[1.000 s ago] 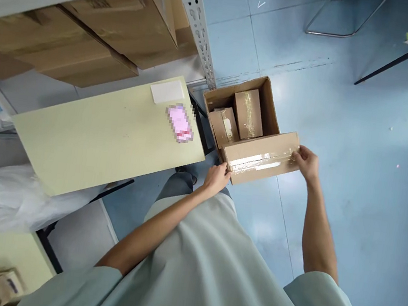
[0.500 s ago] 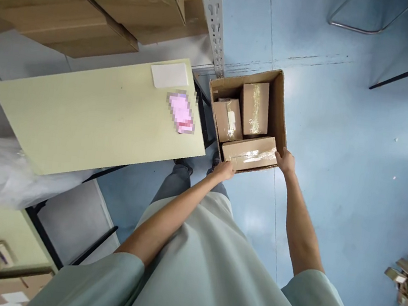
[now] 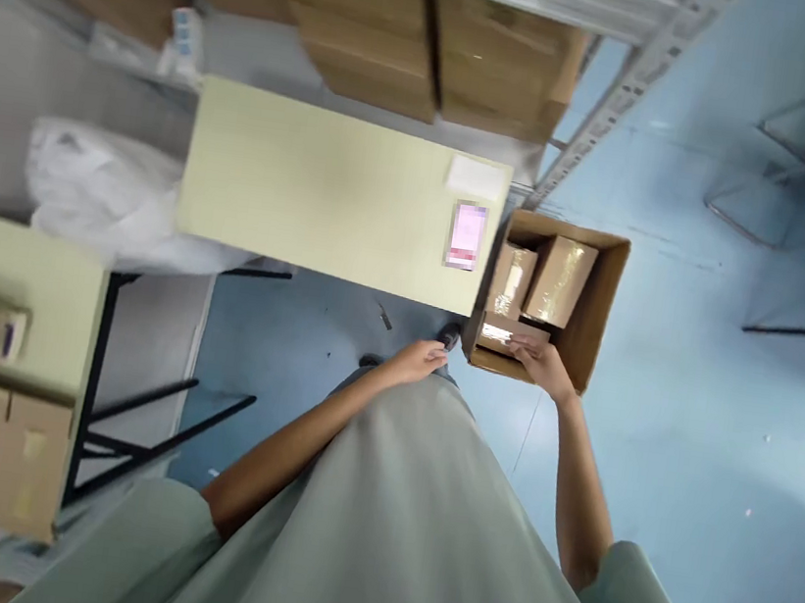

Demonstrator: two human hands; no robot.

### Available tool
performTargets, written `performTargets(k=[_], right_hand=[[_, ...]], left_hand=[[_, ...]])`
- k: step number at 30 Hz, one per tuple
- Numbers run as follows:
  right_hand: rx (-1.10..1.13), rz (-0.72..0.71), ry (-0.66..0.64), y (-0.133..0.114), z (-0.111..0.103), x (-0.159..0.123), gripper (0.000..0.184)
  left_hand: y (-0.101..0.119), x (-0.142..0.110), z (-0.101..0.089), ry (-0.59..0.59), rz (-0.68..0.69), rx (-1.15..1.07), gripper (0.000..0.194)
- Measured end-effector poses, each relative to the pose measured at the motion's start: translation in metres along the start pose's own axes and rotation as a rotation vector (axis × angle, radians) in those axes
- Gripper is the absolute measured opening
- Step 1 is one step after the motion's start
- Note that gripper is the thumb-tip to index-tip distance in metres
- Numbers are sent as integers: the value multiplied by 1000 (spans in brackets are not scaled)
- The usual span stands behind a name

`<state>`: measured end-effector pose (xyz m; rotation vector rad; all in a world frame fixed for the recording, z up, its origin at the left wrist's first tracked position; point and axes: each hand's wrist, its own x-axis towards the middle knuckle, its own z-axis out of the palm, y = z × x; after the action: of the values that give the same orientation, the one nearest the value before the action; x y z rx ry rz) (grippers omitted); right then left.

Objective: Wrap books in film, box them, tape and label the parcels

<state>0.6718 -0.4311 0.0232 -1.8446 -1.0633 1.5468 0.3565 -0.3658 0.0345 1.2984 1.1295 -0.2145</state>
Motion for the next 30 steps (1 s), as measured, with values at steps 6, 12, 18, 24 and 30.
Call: performTargets(k=[6,12,18,24,30], right_hand=[[-168,-162,-377,-105,123,8,56],[-362,-229,-665,-162,280,6,55],[-607,-266,-910,-188,432,-6,57],[-859,-312,-1137,-188,569,-21,59],[-1021,-296,-1380,-153,693,-26,58]], left_hand=[[-84,-94,-28,306,75,-535,52],[-186,-185,-26,636,137,-932,52],[-299,-261,-4,921,81,-1235,50],[-396,-309,40,1213,-16,-1510,53],[-470,-329,100,1433,-223,-1728,58]])
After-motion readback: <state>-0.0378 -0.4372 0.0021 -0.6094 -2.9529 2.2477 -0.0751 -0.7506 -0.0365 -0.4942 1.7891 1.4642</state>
